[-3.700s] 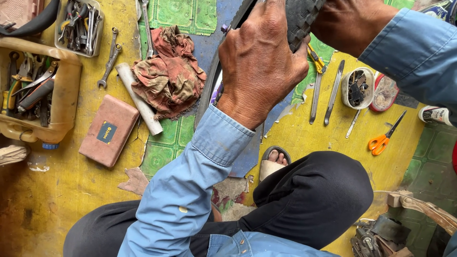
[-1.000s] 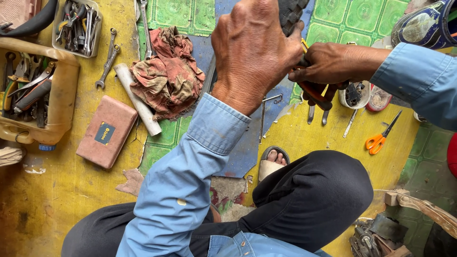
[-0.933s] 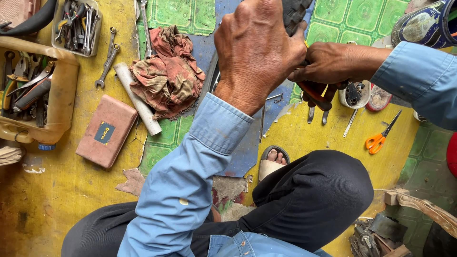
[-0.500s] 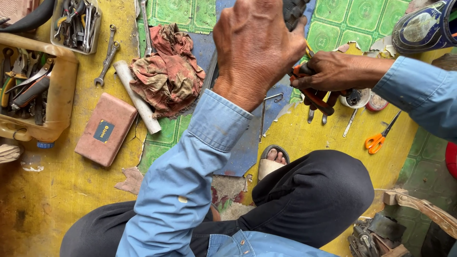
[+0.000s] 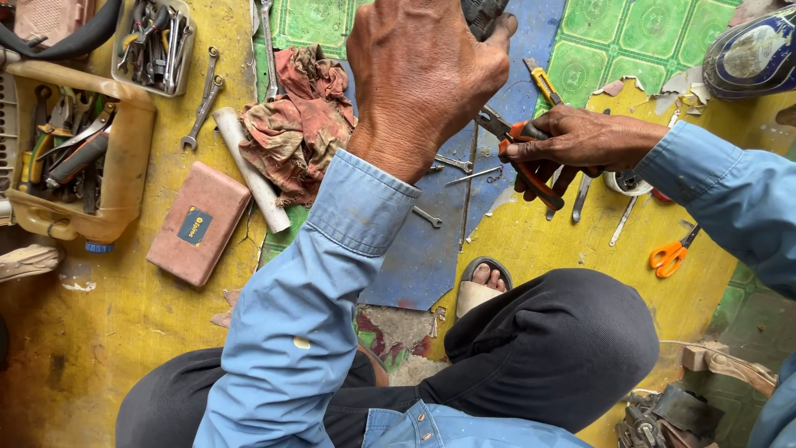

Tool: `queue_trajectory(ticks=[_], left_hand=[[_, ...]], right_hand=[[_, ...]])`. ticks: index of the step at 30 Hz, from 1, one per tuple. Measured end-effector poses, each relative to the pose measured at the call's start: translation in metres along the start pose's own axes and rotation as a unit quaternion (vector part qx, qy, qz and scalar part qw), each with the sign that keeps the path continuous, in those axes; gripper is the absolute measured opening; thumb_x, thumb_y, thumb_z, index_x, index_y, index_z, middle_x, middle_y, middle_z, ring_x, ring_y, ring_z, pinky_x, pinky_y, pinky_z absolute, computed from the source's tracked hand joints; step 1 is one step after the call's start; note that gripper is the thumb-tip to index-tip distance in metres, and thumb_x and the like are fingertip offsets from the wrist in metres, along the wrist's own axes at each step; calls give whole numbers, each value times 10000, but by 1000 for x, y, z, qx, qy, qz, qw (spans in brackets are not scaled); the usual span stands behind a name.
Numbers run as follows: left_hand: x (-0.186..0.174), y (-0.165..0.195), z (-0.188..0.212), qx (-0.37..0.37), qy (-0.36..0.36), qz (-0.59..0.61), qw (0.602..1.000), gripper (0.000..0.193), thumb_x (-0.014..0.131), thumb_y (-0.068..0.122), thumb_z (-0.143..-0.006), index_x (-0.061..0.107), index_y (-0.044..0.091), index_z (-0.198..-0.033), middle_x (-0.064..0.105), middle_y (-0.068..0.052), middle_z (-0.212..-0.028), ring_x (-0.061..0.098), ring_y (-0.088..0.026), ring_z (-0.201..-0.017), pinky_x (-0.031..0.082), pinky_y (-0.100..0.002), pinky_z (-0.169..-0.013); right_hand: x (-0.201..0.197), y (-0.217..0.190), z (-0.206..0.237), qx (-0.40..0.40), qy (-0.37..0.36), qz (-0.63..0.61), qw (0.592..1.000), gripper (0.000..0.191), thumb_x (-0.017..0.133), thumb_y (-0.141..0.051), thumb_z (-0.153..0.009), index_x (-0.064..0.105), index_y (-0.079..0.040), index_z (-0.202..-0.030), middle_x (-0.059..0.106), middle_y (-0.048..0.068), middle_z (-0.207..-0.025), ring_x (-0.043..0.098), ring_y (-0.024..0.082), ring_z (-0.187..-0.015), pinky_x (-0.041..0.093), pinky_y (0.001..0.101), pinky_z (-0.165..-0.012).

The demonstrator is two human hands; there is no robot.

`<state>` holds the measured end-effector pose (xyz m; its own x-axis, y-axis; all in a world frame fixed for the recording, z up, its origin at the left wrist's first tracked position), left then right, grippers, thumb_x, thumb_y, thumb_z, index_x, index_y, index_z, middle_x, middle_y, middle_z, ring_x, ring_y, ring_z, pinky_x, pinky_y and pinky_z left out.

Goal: The person holds a bicycle wheel and uses pliers to adjust the spokes and hub area. They rotate the wheel and continue tightening or loosening components with the pliers throughout the clip.

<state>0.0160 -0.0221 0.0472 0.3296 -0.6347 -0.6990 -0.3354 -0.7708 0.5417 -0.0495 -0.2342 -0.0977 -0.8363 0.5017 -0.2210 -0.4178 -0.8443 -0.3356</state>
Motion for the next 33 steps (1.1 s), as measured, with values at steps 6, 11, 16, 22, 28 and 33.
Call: queue_trajectory(ticks=[6, 11, 16, 22, 28, 33], left_hand=[[0, -3, -1, 14, 7, -21, 1000, 445, 839, 476, -810, 701, 98, -1002, 677, -159, -901, 692, -376, -782, 532, -539, -685], [2, -6, 0, 1, -8, -10, 1000, 442, 838, 473, -811, 705, 96, -1000, 680, -159, -906, 688, -364, -785, 520, -533, -683], [-1, -5, 0, 7, 2, -15, 1000, 440, 841, 474, -804, 707, 95, -983, 681, -153, -889, 687, -360, -769, 514, -532, -665], [1, -7, -1, 4, -11, -16, 1000, 458, 832, 498, -810, 710, 84, -965, 679, -156, -866, 686, -361, -756, 512, -530, -654], [0, -7, -1, 9, -3, -18, 1000, 461, 832, 499, -808, 710, 86, -971, 680, -158, -871, 688, -362, -762, 514, -531, -661], [0, -8, -1, -1, -11, 1, 1000, 436, 838, 469, -806, 712, 93, -990, 685, -161, -876, 693, -370, -754, 529, -531, -658]], right_hand=[[3, -8, -8, -69, -8, -53, 996, 492, 571, -470, -914, 699, -8, -1028, 793, 190, -882, 817, 272, -819, 634, 426, -714], [7, -3, -13, -67, -22, -78, 994, 541, 545, -502, -963, 675, 21, -1010, 728, 179, -785, 747, 288, -722, 642, 466, -635], [9, -4, -14, -83, -21, -89, 992, 500, 531, -503, -923, 685, -36, -1017, 710, 154, -768, 738, 254, -719, 654, 443, -618], [13, -6, -8, -67, -32, -128, 989, 511, 535, -475, -951, 668, 18, -974, 722, 154, -778, 738, 263, -714, 648, 451, -590], [16, -9, -3, -38, -49, -184, 981, 437, 514, -417, -974, 675, -20, -1058, 697, 145, -763, 710, 245, -691, 586, 408, -534], [13, -10, 0, -39, -38, -183, 982, 462, 502, -417, -978, 704, -31, -1133, 668, 124, -729, 698, 217, -664, 571, 376, -515]])
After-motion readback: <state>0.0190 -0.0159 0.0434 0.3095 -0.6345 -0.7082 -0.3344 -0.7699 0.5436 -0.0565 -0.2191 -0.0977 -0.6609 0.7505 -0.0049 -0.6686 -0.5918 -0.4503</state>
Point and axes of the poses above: each hand's wrist, its own z-axis away from the middle knuckle, its own x-axis out of the palm, y = z × x, the point moved 8 cm from there along -z, towards the middle knuckle
